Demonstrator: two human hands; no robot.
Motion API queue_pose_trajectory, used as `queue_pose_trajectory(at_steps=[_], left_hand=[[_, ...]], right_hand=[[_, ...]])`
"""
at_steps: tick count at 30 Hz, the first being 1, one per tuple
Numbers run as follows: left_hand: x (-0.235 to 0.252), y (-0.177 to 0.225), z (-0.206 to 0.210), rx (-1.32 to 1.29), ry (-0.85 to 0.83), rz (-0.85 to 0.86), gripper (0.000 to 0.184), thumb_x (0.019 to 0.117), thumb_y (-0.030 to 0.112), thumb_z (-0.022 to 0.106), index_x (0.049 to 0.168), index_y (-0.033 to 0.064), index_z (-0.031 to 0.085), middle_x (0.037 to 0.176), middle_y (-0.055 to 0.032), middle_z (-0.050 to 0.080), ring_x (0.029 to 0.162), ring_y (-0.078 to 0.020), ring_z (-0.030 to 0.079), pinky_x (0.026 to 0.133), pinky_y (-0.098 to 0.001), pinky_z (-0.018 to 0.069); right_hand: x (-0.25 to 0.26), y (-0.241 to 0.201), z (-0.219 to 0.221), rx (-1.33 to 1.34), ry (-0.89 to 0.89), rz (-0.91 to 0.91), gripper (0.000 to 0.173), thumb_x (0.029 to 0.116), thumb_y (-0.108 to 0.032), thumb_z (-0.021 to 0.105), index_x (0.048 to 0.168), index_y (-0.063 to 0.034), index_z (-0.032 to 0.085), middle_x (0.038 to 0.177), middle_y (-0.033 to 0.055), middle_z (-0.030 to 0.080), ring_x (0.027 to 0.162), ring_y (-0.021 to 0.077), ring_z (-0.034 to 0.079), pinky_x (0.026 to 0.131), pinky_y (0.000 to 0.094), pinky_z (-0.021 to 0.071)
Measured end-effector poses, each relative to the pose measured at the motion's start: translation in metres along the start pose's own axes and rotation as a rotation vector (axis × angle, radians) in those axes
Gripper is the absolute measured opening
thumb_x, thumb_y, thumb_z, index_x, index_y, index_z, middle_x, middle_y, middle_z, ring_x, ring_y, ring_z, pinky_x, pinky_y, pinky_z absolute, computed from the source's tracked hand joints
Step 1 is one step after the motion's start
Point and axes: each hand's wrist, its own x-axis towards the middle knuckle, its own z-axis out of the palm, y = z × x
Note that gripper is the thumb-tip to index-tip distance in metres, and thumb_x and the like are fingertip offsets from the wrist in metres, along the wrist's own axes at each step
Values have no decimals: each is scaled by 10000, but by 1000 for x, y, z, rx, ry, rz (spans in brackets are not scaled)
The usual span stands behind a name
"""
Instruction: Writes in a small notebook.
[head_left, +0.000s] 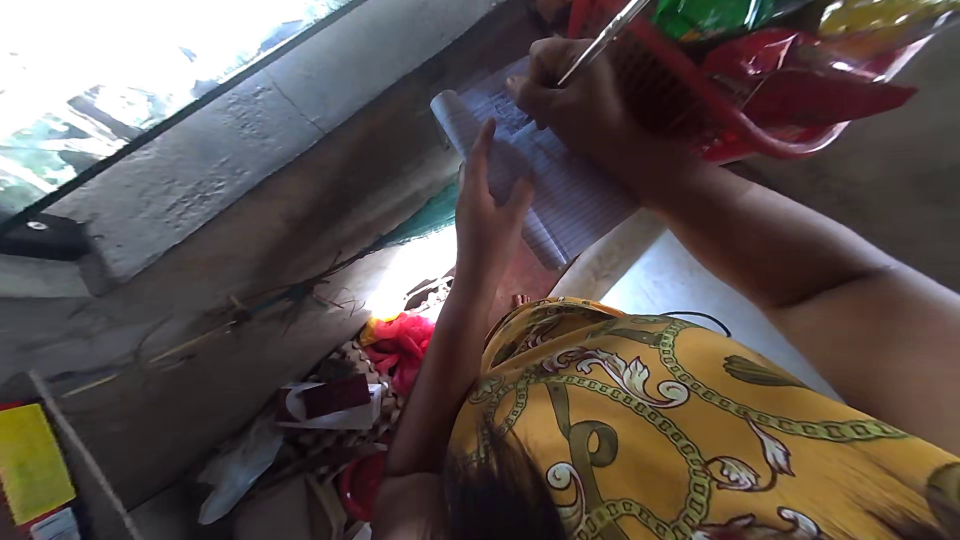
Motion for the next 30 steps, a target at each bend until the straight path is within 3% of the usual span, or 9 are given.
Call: queue_pose_trajectory(at_steps=[4, 13, 18, 21, 30], left_hand=[[0, 1, 1, -1, 9, -12, 661, 970, 198, 646, 1578, 209, 386, 1572, -71, 438, 1364, -125, 499, 1090, -330, 451], [0, 0, 1, 6, 12, 8, 674, 969, 181, 652, 1584, 189, 374, 1558, -93, 447, 1347, -133, 515, 1082, -324, 461], [0, -2, 1, -4, 19, 23, 668, 967, 164, 653, 1577, 175, 382, 1557, -96, 451, 1341, -129, 523, 1075, -312, 468], [0, 0, 1, -3, 17, 15, 659, 973, 182, 653, 1575, 178, 385, 1561, -93, 448, 1349, -127, 515, 1081, -314, 461], [1, 1, 1, 3, 16, 12, 669, 965, 171, 649, 1578, 183, 381, 1553, -109, 450, 1350, -150, 513, 1080, -336, 461]], right_hand=[[0, 0, 0, -29, 55, -3, 303, 957, -104, 617, 686, -158, 492, 603, -98, 476, 521, -26, 463, 515, 157, 401], [1, 2, -3, -88, -24, 3, 294, 969, -148, 626, 704, -154, 499, 612, -92, 454, 522, -17, 422, 510, 165, 357], [1, 3, -1, -63, 43, -28, 308, 959, -109, 613, 683, -161, 486, 599, -101, 460, 518, -26, 442, 510, 160, 384], [1, 6, 2, -111, 70, -83, 310, 946, -115, 603, 667, -157, 477, 604, -99, 440, 534, -24, 408, 522, 176, 336], [0, 6, -1, -83, 110, -72, 306, 966, -105, 587, 683, -149, 480, 611, -91, 450, 536, -17, 429, 528, 169, 368]])
